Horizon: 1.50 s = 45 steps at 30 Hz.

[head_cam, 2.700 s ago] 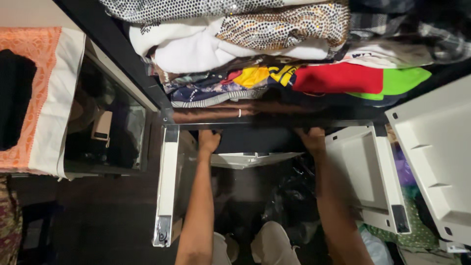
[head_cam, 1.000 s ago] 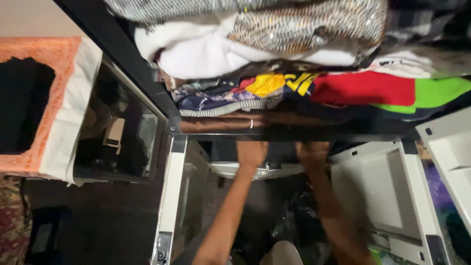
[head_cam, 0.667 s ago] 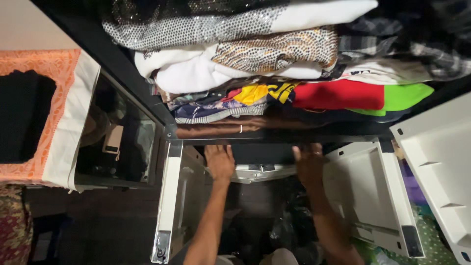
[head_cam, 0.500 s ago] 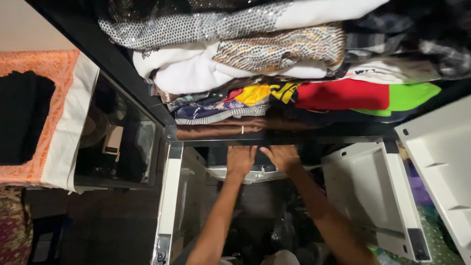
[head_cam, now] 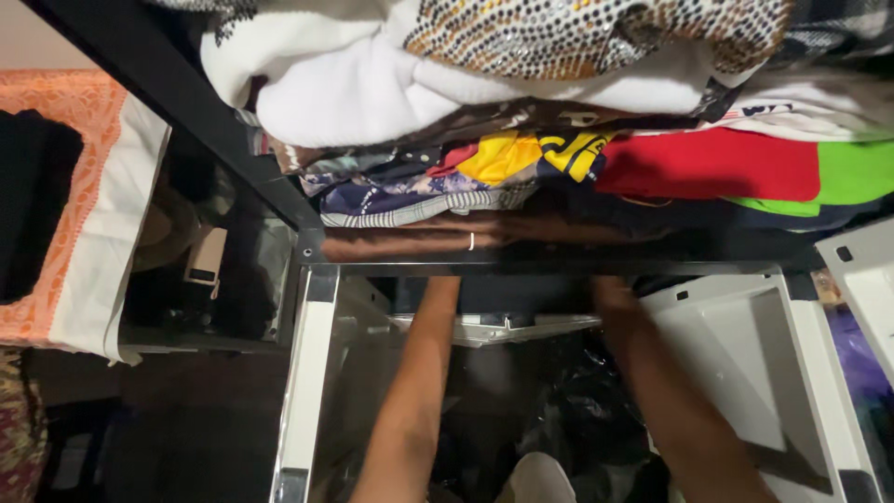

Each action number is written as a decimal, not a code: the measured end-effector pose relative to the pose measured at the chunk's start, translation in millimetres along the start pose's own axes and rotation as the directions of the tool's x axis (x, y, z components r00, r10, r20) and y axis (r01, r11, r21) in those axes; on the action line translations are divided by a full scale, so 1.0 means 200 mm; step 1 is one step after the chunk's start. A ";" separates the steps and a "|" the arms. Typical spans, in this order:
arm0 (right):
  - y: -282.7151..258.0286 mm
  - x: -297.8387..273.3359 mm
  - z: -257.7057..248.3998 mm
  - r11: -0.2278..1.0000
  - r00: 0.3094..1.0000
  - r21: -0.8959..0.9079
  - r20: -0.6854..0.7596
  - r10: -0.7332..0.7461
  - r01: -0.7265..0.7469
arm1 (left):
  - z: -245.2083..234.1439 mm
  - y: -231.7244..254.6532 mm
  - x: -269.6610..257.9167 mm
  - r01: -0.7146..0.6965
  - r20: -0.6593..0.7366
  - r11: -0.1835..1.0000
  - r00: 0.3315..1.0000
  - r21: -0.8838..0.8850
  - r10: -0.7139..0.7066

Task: The person folds black t-shirts and places them inside a white plastic drawer unit.

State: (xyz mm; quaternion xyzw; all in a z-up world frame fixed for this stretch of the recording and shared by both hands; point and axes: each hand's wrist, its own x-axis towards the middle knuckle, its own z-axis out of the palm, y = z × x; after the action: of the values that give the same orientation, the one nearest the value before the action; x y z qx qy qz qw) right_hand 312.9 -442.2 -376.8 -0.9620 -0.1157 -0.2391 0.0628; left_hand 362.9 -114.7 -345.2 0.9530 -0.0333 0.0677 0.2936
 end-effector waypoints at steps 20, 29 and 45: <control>-0.98 -0.46 -1.44 0.997 0.883 0.043 0.469 0.041 -0.069 | -0.63 0.33 -1.89 -0.106 -0.109 0.986 0.987 0.126 0.120; -1.03 -0.55 -1.82 0.999 0.649 -0.036 0.760 0.042 -0.023 | -0.49 0.21 -2.02 -0.018 -0.581 0.813 0.691 0.581 0.430; -0.93 -0.49 -1.93 0.884 0.877 0.309 0.223 -0.425 0.350 | -1.21 0.66 -2.22 0.206 -0.751 0.882 0.624 0.424 0.215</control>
State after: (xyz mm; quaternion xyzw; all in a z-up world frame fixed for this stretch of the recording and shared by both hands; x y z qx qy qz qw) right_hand 8.8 -350.4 -72.1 -0.9263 -0.3455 -0.0892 0.1212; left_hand -116.2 -76.7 -139.0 0.8688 0.1123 0.4808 0.0374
